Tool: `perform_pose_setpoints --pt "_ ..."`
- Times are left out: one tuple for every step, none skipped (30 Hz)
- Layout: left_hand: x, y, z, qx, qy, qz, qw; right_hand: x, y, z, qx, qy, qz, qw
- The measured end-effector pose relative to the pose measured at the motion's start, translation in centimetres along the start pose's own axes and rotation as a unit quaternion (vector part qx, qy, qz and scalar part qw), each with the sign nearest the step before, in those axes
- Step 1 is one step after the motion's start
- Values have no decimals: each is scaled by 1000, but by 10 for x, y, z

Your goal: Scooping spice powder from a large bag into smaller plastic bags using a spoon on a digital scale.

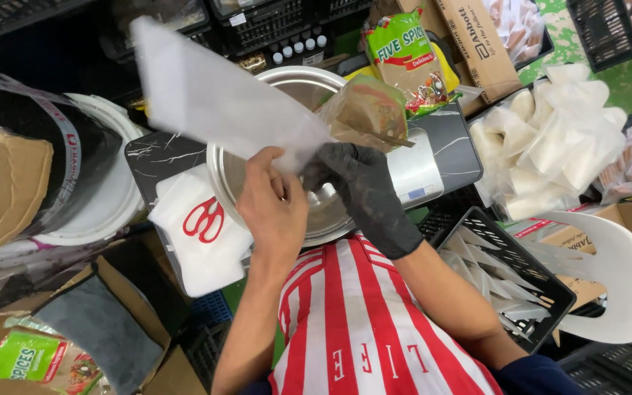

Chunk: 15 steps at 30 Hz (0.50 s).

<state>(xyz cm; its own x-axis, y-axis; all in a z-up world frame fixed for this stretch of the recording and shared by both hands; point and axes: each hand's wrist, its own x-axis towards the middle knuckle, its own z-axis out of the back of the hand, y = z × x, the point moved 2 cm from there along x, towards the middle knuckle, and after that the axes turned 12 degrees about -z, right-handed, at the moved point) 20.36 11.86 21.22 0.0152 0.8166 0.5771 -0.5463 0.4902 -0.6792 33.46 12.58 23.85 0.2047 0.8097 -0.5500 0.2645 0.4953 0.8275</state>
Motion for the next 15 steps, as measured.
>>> perform_pose_setpoints --pt "-2 -1 -2 -7 -39 -15 999 -1 -3 0 101 29 -30 994" --pt "-2 2 -3 -8 -38 -15 999 -8 -4 2 101 28 -30 994" --pt "-3 3 -5 32 -35 -65 997 -15 -5 3 74 59 -6 996" --pt "-5 3 -6 71 -32 -115 990 -23 -6 3 47 89 17 995" --pt "-11 1 -11 71 -32 -115 990 -24 -5 3 47 89 17 995" --pt "-17 -3 -17 75 -18 -157 984 -27 -2 1 90 136 47 985" --pt "-24 -8 -23 79 -4 -199 977 -29 1 -1 132 182 77 971" --pt "-22 -10 -23 80 -4 -200 977 -14 -17 15 133 183 77 971" --pt "-20 -14 -24 20 11 -229 973 3 -38 31 234 170 6 957" --pt "-18 -18 -25 -39 26 -257 965 19 -58 47 331 154 -65 929" --pt "-11 -9 -18 -39 25 -258 965 41 -72 62 331 155 -64 929" --pt "-4 0 -8 21 -50 -258 965 62 -90 76 467 125 -168 859" --pt "2 9 1 80 -124 -255 955 83 -107 90 587 92 -265 759" --pt "9 3 14 80 -123 -256 956 66 -95 80 588 92 -265 759" --pt "16 0 27 121 -104 -163 974 49 -81 74 416 11 -153 896"
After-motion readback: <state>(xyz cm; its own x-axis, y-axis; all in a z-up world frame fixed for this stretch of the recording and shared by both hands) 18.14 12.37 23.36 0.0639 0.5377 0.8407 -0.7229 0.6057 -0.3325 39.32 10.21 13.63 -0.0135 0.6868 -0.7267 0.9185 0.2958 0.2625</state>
